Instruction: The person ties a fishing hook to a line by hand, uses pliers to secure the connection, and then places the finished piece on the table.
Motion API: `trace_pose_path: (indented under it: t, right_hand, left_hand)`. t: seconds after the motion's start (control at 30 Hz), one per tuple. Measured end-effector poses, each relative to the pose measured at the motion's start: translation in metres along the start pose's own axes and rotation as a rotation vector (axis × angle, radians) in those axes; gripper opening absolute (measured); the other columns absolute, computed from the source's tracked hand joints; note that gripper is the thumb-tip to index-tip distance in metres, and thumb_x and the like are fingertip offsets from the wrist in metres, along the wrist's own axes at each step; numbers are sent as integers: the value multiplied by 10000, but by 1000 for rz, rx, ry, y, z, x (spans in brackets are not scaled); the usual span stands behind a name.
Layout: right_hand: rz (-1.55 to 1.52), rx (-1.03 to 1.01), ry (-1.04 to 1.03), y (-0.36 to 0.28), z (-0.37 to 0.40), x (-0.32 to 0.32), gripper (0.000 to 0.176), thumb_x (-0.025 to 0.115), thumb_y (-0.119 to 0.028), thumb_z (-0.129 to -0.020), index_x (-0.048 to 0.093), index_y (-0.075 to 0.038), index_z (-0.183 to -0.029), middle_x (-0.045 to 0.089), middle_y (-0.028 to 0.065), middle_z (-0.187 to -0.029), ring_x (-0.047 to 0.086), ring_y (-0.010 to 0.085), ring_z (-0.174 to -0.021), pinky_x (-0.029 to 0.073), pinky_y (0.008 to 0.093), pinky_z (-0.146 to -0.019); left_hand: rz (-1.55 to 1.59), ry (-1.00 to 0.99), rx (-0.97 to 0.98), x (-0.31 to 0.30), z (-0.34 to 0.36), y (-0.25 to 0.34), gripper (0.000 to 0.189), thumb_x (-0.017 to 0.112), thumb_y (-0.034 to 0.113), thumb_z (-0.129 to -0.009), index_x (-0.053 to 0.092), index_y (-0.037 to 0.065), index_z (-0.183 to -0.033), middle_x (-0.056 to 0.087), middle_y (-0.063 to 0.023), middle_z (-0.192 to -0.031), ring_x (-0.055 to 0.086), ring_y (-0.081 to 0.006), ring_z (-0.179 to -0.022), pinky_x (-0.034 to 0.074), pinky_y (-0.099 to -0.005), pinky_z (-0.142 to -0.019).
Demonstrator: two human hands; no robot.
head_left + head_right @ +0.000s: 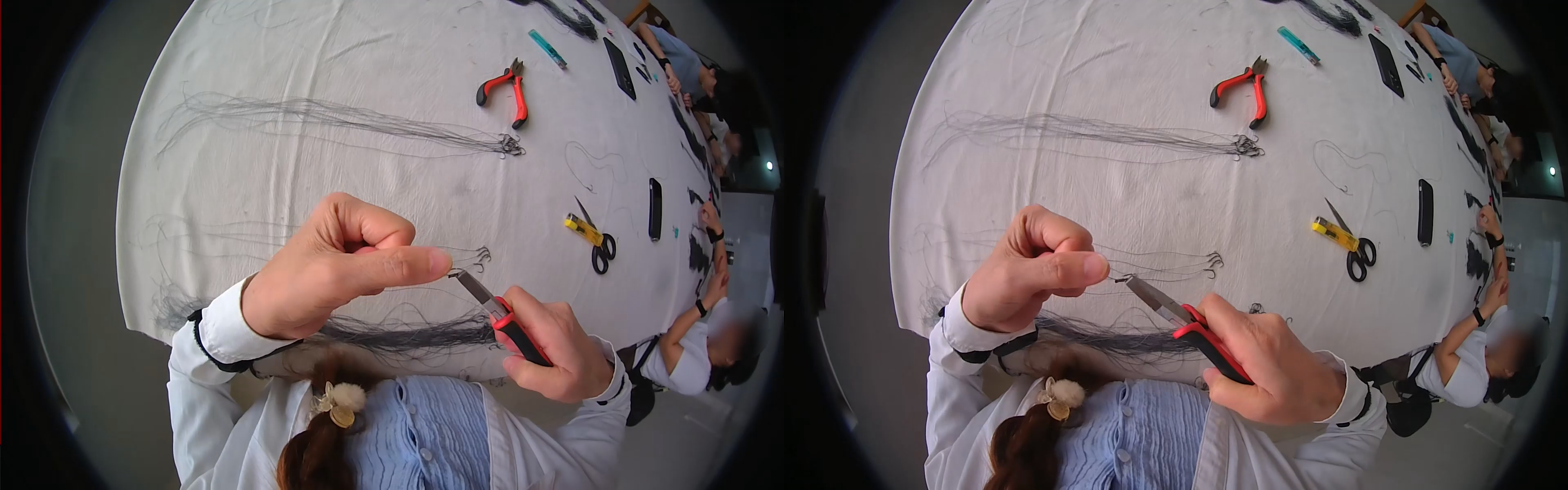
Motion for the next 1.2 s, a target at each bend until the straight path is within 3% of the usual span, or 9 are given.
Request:
trace_pose_path:
  t: [0.2,0.4,0.57,0.7,0.87,0.9,1.0,1.03,1.2]
  right_hand:
    - [-323,100,-108,13,1,-2,251,522,-105,-689,415,1,-889,435,77,-607,391,185,-505,333,298,-499]
    - [-357,84,-128,12,2,3,240,519,-121,-688,417,-7,-873,442,49,-612,399,152,-516,332,278,-504]
    - [-385,106,-52,15,8,-7,236,518,-122,-686,416,-6,-865,435,50,-609,398,149,-513,324,282,-496]
    - [-331,52,-25,17,8,-10,238,517,-117,-686,412,4,-861,432,67,-602,396,170,-502,320,296,-487]
    - [-284,98,-44,12,2,-2,247,536,-114,-646,419,-10,-837,403,16,-617,358,105,-535,320,249,-515]
    - [-308,111,-56,12,1,0,250,537,-113,-648,426,-5,-846,405,16,-610,362,110,-528,321,250,-513]
    - [-346,122,-88,15,-1,4,245,536,-111,-658,428,-4,-850,402,14,-612,370,117,-526,322,253,-512]
    - [-347,122,-88,15,-2,4,245,536,-111,-658,428,-4,-850,402,14,-612,370,117,-526,322,253,-512]
    - [-334,46,-120,15,-3,7,256,522,-106,-689,413,21,-883,440,109,-602,407,195,-491,326,313,-480]
  left_hand:
    - [144,198,-24,-13,-3,2,445,632,96,-756,280,139,-486,271,54,-479,223,-59,-456,189,-265,-445]
    - [-373,277,278,-17,-5,15,452,660,167,-819,311,107,-538,289,76,-492,227,-21,-469,178,-237,-427]
    - [-920,188,272,-16,-1,26,383,679,377,-782,621,9,-696,322,-12,-434,295,-78,-390,201,-245,-389]
    - [-940,115,414,-10,0,23,364,695,305,-793,529,52,-590,338,15,-453,284,-52,-419,196,-241,-399]
    - [-101,328,247,-23,-8,0,504,734,55,-737,270,129,-554,303,87,-523,266,-7,-520,189,-216,-468]
    - [-154,256,228,-22,-9,-1,340,645,178,-793,362,118,-616,350,39,-650,384,-71,-625,347,-221,-534]
    - [212,319,274,-9,-12,-1,297,562,261,-857,372,129,-671,392,12,-733,482,-98,-739,505,-292,-713]
    - [187,236,287,-9,-10,1,269,434,301,-921,380,128,-722,425,-15,-785,533,-142,-852,490,-436,-887]
    - [475,119,286,1,-6,2,294,320,280,-958,333,119,-713,426,-24,-737,543,-147,-729,506,-484,-835]
Point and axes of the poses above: each hand's wrist, its own z-axis away from the middle knuckle, its own x-axis out of the palm, y = z × x, the point moved 5 cm from there along -z, towards the middle knuckle
